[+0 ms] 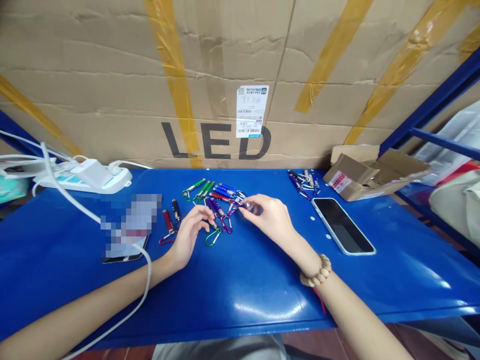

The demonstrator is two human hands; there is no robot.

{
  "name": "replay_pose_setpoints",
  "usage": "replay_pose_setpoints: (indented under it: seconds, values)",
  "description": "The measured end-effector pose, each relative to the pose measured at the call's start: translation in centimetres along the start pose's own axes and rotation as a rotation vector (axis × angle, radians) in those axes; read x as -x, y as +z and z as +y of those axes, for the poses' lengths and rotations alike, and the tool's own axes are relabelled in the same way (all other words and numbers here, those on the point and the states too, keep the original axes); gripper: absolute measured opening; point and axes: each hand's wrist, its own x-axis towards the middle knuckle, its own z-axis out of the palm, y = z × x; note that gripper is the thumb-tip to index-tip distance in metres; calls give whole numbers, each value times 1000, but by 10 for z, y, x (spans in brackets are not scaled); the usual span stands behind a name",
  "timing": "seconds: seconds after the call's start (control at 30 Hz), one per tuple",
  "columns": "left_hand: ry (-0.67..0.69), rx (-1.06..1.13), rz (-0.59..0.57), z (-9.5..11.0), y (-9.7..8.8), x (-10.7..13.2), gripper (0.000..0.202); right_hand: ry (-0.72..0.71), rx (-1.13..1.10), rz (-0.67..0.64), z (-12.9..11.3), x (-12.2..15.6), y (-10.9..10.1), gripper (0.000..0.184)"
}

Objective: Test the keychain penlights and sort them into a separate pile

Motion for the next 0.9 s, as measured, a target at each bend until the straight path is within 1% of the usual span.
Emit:
replay_pose_setpoints:
  seconds: [0.1,0.17,0.2,0.23,0.3,0.37,0.43,0.53,0.63,0.73,0.8,0.9]
  values:
    - [-11,-5,-2,0,0,0,9,23,-284,139,-7,1,0,21]
    - [-15,-7,-1,0,0,1,9,97,-506,180,-12,2,0,27]
    - [-12,-7,-1,0,0,1,10,145,-630,180,-15,2,0,30]
    - [-7,-7,0,-1,0,1,11,197,-752,165,-18,2,0,31]
    - [-2,-4,4,-1,0,1,12,298,-950,91,-24,4,1,34]
    - [-2,-4,7,0,1,1,12,381,-1042,-23,-30,6,1,38]
    - [-3,-8,4,1,1,1,12,438,-1046,-138,-34,8,3,44]
    - [-9,-27,3,4,1,2,12,496,-989,-284,-37,10,8,49]
    - [-21,-41,4,5,2,3,10,523,-924,-390,-35,12,15,57]
    - [-28,-41,-11,4,3,4,9,431,-866,-385,-35,15,21,61]
    - [-42,-53,-37,3,4,4,15,339,-806,-362,-37,18,21,59]
    - [-38,-105,-84,2,5,3,17,173,-680,-417,-41,22,19,53]
